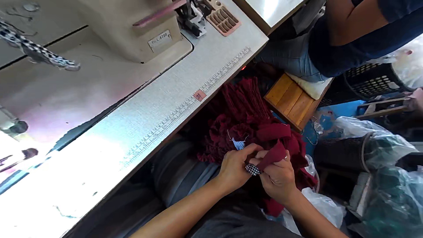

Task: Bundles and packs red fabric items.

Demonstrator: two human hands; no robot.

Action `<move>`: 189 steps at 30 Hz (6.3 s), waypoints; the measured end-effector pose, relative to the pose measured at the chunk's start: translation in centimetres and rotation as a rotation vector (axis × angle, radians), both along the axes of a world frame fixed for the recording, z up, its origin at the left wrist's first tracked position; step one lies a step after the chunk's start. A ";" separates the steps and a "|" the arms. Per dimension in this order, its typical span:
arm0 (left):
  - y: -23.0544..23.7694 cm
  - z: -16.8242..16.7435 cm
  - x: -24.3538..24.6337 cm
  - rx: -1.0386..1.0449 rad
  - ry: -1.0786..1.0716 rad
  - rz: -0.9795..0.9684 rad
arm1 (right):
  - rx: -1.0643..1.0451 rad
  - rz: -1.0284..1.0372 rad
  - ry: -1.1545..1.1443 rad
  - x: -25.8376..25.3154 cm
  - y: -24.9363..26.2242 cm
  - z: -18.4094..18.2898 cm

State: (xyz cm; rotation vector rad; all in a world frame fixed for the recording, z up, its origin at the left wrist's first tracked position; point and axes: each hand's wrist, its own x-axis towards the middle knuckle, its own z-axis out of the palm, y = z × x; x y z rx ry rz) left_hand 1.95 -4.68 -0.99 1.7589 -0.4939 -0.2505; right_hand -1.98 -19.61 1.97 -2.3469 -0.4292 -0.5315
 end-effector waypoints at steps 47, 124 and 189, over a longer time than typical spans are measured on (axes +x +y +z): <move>1.6 2.6 3.3 0.289 0.213 -0.157 | -0.223 -0.204 0.205 -0.5 4.8 -2.3; 2.4 -3.8 0.0 0.181 -0.207 0.136 | -0.511 0.440 -0.185 5.3 -3.2 -2.1; -3.2 -1.4 3.4 0.222 -0.553 0.049 | 0.522 -0.268 0.396 2.9 -3.5 -2.2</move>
